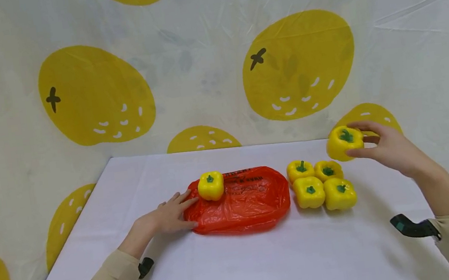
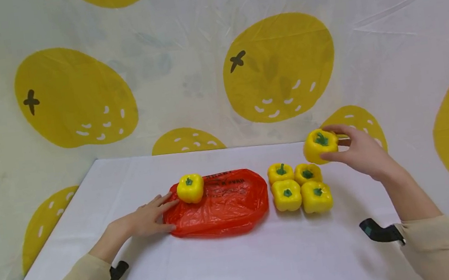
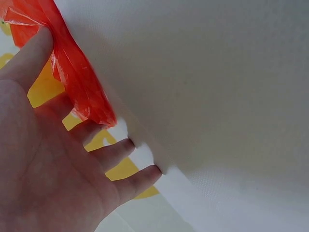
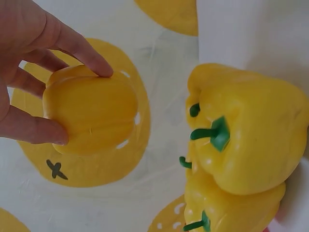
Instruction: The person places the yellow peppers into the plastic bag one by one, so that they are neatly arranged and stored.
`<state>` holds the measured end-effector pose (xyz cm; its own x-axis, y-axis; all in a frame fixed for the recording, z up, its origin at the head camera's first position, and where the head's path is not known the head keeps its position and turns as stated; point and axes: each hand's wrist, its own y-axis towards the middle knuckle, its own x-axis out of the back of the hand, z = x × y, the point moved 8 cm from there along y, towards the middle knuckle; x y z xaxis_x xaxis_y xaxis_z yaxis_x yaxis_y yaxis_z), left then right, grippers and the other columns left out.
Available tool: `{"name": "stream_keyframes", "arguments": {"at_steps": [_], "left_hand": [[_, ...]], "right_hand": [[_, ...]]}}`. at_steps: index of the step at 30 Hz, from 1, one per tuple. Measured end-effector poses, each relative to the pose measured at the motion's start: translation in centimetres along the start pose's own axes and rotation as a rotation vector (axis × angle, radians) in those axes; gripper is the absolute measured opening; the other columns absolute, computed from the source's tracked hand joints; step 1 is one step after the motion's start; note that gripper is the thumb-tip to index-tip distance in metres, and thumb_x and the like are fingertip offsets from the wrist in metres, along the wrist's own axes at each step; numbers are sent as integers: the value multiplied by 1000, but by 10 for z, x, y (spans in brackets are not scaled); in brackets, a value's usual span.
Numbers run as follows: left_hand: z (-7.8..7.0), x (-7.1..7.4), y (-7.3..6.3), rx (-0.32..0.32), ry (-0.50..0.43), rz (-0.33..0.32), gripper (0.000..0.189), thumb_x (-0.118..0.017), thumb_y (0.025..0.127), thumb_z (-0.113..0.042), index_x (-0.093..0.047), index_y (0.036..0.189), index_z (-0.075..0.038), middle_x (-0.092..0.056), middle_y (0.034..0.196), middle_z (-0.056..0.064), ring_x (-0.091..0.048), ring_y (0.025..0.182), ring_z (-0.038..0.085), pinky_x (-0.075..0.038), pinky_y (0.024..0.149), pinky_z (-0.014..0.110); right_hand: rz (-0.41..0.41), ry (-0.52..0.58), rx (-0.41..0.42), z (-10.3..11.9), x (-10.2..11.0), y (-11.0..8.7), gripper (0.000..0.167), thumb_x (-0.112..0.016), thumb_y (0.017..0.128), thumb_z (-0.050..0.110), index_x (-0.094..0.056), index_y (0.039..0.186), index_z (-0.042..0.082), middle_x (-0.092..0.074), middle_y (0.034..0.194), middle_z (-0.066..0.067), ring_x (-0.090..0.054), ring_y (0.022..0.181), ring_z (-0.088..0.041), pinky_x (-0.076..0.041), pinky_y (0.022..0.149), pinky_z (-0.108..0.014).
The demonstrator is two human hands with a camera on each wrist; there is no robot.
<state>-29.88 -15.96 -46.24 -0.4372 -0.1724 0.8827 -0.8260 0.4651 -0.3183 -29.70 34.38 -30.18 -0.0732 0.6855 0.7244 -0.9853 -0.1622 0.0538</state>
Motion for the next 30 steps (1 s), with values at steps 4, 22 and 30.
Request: {"name": "stream_keyframes", "arguments": {"at_steps": [4,22,30], "left_hand": [[0,-1,0,0,-4,1,84,-71,92,-51,-36,161,-19,-20,169,12,-13,153,46,-20,112,76],[1,2,-1,3,-5,-6,84,-70,92,-51,-36,161,-19,-20,169,12,-13,153,45,-20,112,75],[0,-2,0,-4,-7,8,83,-70,93,-51,-36,161,-19,-20,169,13,-13,153,46,-19,112,76]], "right_hand": [[-15,-10,44,12,-2,0,73,-76,96,30,-39,154,3,-42,150,-20,-42,131,-54,-51,95,-60],[16,-25,81,61,-22,5,75,-79,92,40,-44,154,16,-43,154,-12,-43,135,-47,-47,97,-68],[58,-10,72,69,-41,7,77,-79,90,43,-44,154,19,-43,155,-11,-41,137,-46,-47,98,-67]]}}
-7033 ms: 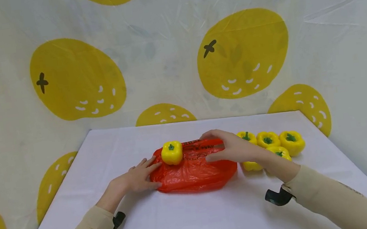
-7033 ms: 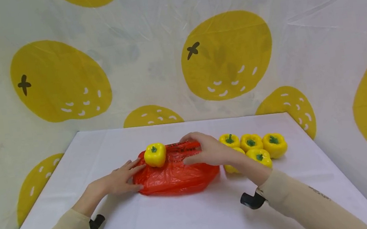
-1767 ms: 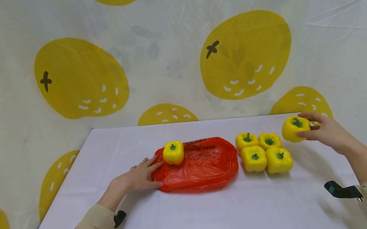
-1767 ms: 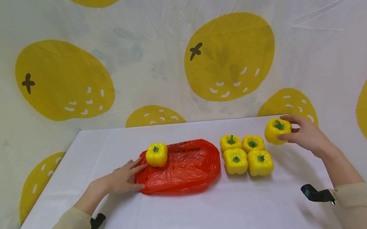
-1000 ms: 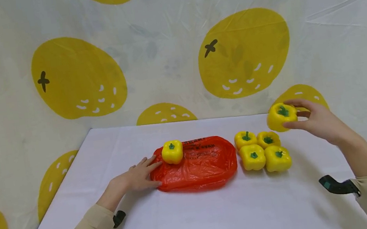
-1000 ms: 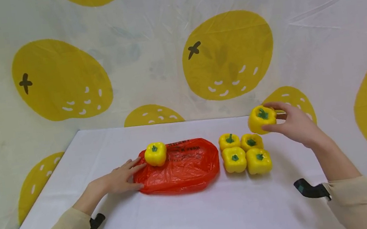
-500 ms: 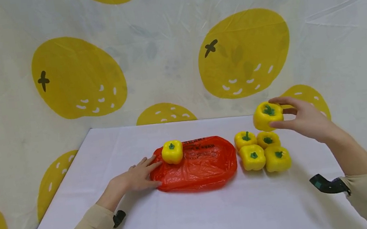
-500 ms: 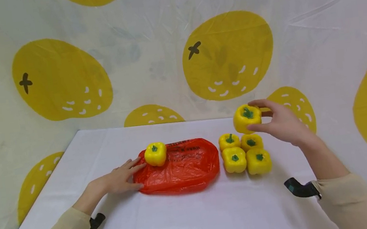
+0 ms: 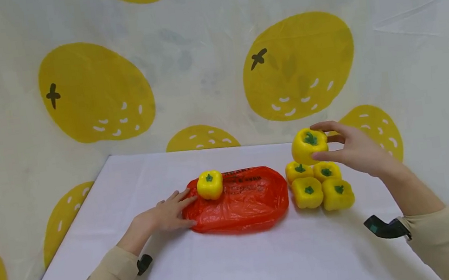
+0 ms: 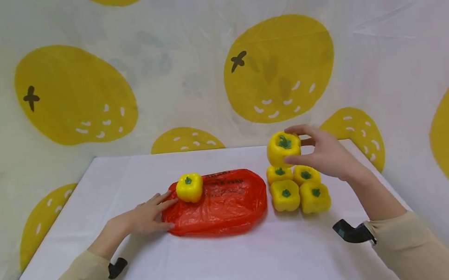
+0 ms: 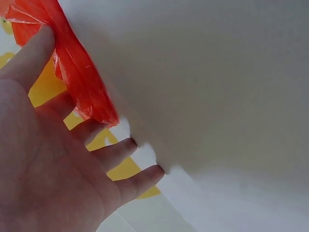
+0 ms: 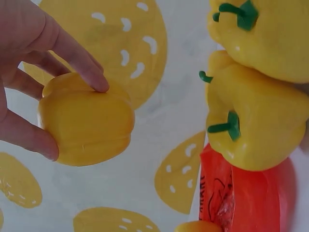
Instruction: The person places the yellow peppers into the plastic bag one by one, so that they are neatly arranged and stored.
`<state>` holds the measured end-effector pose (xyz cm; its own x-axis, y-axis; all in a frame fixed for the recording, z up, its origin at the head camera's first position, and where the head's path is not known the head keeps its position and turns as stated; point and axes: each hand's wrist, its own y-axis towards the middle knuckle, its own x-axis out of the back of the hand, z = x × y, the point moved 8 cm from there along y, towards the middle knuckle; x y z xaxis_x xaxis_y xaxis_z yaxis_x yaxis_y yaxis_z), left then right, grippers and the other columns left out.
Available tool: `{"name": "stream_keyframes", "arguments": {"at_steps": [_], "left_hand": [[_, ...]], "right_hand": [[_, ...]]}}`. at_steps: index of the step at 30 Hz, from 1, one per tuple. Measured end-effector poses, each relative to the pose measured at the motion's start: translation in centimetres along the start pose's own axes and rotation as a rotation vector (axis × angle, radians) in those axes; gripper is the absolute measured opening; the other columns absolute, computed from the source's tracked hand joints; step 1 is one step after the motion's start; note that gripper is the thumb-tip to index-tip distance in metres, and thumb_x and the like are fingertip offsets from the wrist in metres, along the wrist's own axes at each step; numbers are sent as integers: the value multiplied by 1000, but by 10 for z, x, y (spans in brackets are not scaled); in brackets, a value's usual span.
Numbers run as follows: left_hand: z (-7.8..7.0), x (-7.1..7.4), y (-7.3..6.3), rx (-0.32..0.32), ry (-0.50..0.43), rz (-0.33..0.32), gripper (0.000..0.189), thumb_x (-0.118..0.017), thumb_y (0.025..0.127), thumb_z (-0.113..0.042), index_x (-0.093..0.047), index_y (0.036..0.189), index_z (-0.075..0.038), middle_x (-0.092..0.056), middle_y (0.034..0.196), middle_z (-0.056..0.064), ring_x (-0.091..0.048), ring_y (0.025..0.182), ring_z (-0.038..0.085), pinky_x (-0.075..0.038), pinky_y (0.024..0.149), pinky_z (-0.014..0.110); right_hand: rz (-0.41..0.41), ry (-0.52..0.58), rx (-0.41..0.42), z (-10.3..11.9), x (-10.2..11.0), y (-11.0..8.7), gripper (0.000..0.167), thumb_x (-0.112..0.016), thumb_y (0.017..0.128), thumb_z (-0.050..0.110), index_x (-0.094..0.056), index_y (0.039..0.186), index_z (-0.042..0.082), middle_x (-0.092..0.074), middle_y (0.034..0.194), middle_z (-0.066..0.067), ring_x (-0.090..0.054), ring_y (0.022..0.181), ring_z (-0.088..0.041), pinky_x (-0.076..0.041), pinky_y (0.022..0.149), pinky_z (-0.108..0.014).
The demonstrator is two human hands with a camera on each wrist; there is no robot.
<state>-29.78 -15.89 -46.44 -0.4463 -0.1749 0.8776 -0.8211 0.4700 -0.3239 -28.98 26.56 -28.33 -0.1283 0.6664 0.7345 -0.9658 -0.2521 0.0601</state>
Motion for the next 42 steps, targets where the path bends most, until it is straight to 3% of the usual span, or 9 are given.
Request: {"name": "stream_keyframes", "arguments": {"at_steps": [8,14,21,38,42], "left_hand": [[0,3,-1,-5,-4,-5,85,-70,92,-52,-35,162,-18,-19,169,14,-13,152,47,-20,111,77],[-3,4,-1,-9,-5,0,84,-70,93,-51,-35,162,-17,-19,169,14,-13,152,47,-20,112,76],[-4,3,-1,-7,-12,-3,84,-71,92,-50,-35,161,-17,-19,169,14,-13,152,47,-20,111,76],[-5,7,-2,-9,-16,-3,84,-71,93,-49,-36,161,-15,-19,169,16,-13,152,48,-19,112,76],[-4,6,-2,-1,-21,1,84,-71,92,-49,-36,161,-16,-20,169,16,-13,152,48,-20,112,76]], "right_hand": [[13,47,97,16,-19,6,73,-80,91,34,-45,153,16,-46,153,-10,-45,134,-45,-52,95,-62],[27,76,124,25,-35,9,69,-81,91,32,-49,150,17,-49,150,-6,-48,132,-42,-54,94,-58],[58,76,132,27,-59,15,67,-82,89,38,-52,146,20,-52,147,-3,-50,132,-39,-56,93,-52],[114,174,159,37,-110,26,68,-87,84,30,-56,144,19,-55,144,-1,-53,128,-37,-59,89,-43],[122,178,127,38,-124,25,71,-87,84,31,-54,146,22,-55,144,2,-54,129,-33,-59,89,-42]]}}
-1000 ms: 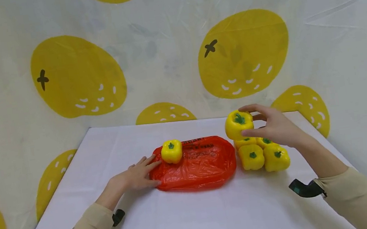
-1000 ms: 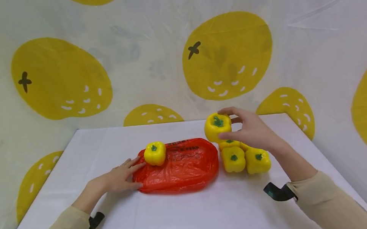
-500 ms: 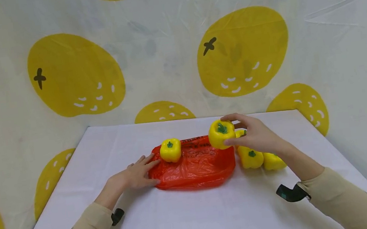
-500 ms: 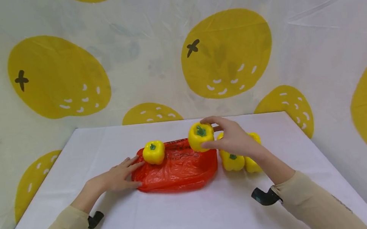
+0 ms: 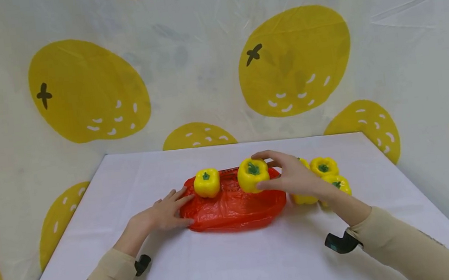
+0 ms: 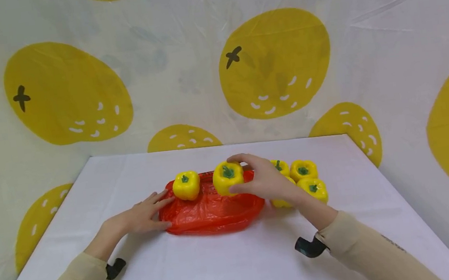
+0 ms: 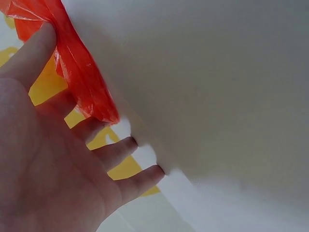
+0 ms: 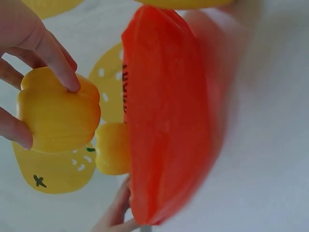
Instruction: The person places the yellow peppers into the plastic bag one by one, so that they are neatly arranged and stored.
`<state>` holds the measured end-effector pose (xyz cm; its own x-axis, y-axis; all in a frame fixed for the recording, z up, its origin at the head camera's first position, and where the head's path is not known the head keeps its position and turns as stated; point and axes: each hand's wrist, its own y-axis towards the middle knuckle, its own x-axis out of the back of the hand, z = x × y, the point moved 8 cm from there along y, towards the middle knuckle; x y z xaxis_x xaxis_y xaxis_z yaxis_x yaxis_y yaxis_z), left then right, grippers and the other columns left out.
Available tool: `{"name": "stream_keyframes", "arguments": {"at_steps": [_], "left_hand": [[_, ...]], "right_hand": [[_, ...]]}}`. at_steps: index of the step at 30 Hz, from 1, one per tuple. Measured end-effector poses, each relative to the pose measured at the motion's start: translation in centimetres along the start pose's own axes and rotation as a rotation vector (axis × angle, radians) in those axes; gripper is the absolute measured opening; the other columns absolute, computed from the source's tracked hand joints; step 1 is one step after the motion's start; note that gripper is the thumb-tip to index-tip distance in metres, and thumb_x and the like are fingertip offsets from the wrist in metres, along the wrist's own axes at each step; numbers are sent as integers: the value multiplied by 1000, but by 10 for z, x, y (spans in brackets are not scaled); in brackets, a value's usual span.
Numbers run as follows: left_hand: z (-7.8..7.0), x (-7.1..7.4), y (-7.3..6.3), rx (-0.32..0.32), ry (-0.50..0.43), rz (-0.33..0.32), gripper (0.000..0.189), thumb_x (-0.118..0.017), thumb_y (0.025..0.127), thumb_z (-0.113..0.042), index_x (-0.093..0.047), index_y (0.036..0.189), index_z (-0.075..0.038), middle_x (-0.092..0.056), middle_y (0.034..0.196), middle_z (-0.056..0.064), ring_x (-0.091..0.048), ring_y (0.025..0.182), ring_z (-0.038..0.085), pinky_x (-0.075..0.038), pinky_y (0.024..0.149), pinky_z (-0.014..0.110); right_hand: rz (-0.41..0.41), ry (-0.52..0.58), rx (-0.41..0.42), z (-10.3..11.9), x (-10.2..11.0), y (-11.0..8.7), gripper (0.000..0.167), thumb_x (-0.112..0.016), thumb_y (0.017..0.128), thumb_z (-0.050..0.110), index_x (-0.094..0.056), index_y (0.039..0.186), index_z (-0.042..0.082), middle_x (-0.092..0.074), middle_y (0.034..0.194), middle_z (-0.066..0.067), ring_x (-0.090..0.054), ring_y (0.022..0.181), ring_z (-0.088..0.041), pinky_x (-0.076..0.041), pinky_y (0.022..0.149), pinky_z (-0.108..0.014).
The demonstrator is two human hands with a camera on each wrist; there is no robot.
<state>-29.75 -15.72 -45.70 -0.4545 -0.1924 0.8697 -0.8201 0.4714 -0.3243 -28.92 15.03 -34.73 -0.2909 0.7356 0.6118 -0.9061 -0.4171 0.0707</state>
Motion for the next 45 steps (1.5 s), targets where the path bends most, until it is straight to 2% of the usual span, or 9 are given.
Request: {"name": "stream_keyframes", "arguments": {"at_steps": [4,8,15,22,29,36,45], "left_hand": [[1,-1,0,4,-6,4,85,-72,92,-50,-35,162,-18,-19,169,15,-13,152,47,-19,112,76],[2,-3,0,3,-12,7,85,-72,91,-51,-36,161,-19,-20,169,14,-12,152,47,-19,112,76],[1,-1,0,-5,-17,-1,85,-72,91,-51,-36,161,-19,-20,169,15,-12,152,48,-18,112,76],[3,-1,1,14,-12,-2,85,-72,91,-50,-36,161,-20,-20,169,13,-12,153,46,-19,113,75],[2,0,1,19,-15,1,84,-72,91,-51,-37,161,-20,-21,169,13,-13,152,46,-18,113,75],[4,2,-2,26,-21,-2,85,-73,91,-51,-36,161,-20,-20,169,13,-13,152,48,-19,112,76],[-1,2,0,-2,-31,11,86,-73,91,-51,-36,162,-19,-19,169,14,-12,152,49,-19,112,76]], "right_hand": [[3,9,-39,-1,-16,1,74,-88,83,32,-51,146,20,-55,143,1,-54,129,-28,-58,92,-42],[11,5,-44,-2,-29,2,72,-89,81,35,-52,142,21,-58,138,3,-55,126,-24,-57,93,-42],[10,-6,-9,0,-45,4,67,-90,80,37,-57,136,20,-61,133,4,-57,125,-26,-56,95,-46],[36,56,6,0,-72,5,66,-90,81,30,-56,136,18,-62,132,1,-58,124,-25,-55,97,-48],[25,93,5,0,-95,8,68,-90,81,28,-54,138,17,-57,135,3,-56,124,-23,-54,98,-46],[27,166,4,4,-110,18,65,-89,82,29,-54,136,18,-58,133,2,-56,125,-27,-54,98,-48],[10,191,-77,0,-119,21,68,-90,81,32,-53,136,17,-59,128,1,-57,120,-24,-56,94,-39]]}}
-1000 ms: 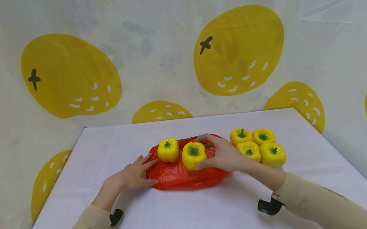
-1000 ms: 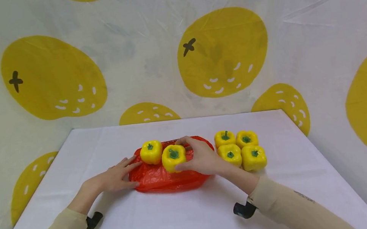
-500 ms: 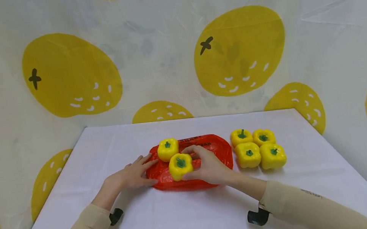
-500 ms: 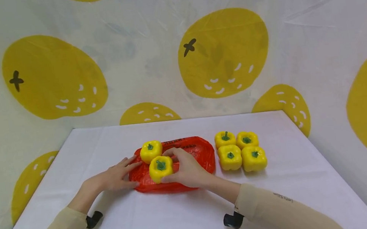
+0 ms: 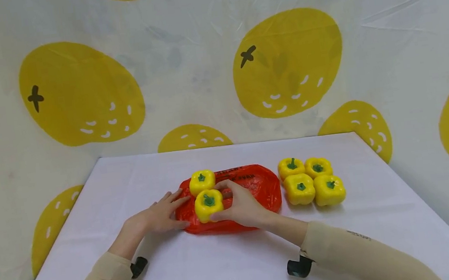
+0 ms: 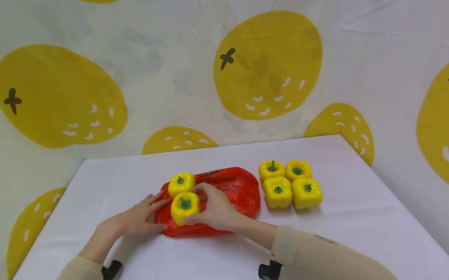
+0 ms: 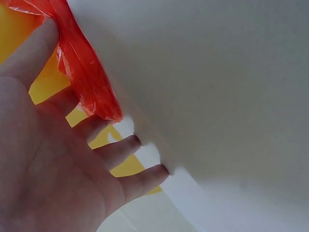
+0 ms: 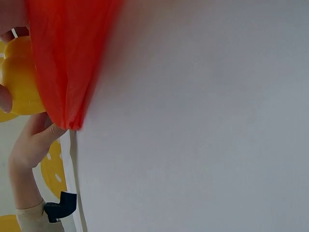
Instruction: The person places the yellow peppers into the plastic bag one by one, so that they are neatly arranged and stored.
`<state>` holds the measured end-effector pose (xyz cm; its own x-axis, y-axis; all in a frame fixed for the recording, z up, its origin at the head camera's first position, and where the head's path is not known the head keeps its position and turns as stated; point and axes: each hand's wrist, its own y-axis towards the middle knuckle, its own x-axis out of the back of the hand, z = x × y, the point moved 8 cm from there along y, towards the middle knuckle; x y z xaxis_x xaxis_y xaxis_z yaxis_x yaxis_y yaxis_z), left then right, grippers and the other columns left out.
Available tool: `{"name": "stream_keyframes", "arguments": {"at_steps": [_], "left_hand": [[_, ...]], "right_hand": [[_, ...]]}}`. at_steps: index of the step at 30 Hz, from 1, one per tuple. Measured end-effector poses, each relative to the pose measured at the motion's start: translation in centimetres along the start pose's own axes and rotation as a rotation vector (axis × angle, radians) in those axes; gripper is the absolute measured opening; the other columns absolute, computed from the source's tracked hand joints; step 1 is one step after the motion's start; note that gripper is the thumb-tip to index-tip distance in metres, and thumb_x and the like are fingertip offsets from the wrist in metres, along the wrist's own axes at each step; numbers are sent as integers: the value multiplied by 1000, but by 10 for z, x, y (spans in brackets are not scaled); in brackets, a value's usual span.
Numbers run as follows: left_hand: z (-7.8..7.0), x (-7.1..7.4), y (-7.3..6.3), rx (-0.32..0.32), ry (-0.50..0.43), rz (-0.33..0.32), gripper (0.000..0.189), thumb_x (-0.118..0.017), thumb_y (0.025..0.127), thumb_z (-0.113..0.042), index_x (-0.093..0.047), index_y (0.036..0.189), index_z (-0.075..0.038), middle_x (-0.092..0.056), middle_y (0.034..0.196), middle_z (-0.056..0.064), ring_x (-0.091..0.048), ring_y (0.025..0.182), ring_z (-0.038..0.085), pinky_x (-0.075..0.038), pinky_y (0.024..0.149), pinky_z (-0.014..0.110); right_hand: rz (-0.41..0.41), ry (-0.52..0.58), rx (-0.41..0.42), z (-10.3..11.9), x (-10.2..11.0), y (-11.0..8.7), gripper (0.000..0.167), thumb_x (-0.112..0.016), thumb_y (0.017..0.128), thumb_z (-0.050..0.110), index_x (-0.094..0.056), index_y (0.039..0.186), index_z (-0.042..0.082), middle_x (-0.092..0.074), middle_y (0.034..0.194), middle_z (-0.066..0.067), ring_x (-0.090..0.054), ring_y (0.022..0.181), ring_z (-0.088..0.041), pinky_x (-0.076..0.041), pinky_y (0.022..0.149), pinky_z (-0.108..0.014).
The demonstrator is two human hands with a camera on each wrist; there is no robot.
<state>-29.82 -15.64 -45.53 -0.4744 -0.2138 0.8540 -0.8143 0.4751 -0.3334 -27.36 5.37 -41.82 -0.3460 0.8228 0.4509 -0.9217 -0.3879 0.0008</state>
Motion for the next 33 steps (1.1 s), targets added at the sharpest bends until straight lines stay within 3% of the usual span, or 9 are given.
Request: {"name": "stream_keyframes", "arguments": {"at_steps": [13,22,33], "left_hand": [[3,-5,0,21,-2,5,85,-73,91,-49,-35,162,-20,-19,169,13,-12,152,48,-18,113,75],[2,0,3,11,27,-13,86,-72,91,-51,-34,162,-21,-20,169,14,-13,152,48,-20,111,76],[3,-2,1,16,29,-5,86,-72,91,-53,-34,162,-22,-20,169,14,-13,152,48,-20,110,77]], "right_hand": [[-20,-2,-12,-6,-17,1,67,-90,81,30,-54,135,17,-58,129,3,-54,121,-22,-52,98,-43],[-43,-1,-24,-7,-19,6,66,-90,81,31,-52,134,18,-56,130,2,-52,120,-20,-53,98,-42],[-54,-51,9,-6,-25,8,69,-89,82,32,-51,137,16,-54,131,1,-51,124,-21,-49,103,-45]]}}
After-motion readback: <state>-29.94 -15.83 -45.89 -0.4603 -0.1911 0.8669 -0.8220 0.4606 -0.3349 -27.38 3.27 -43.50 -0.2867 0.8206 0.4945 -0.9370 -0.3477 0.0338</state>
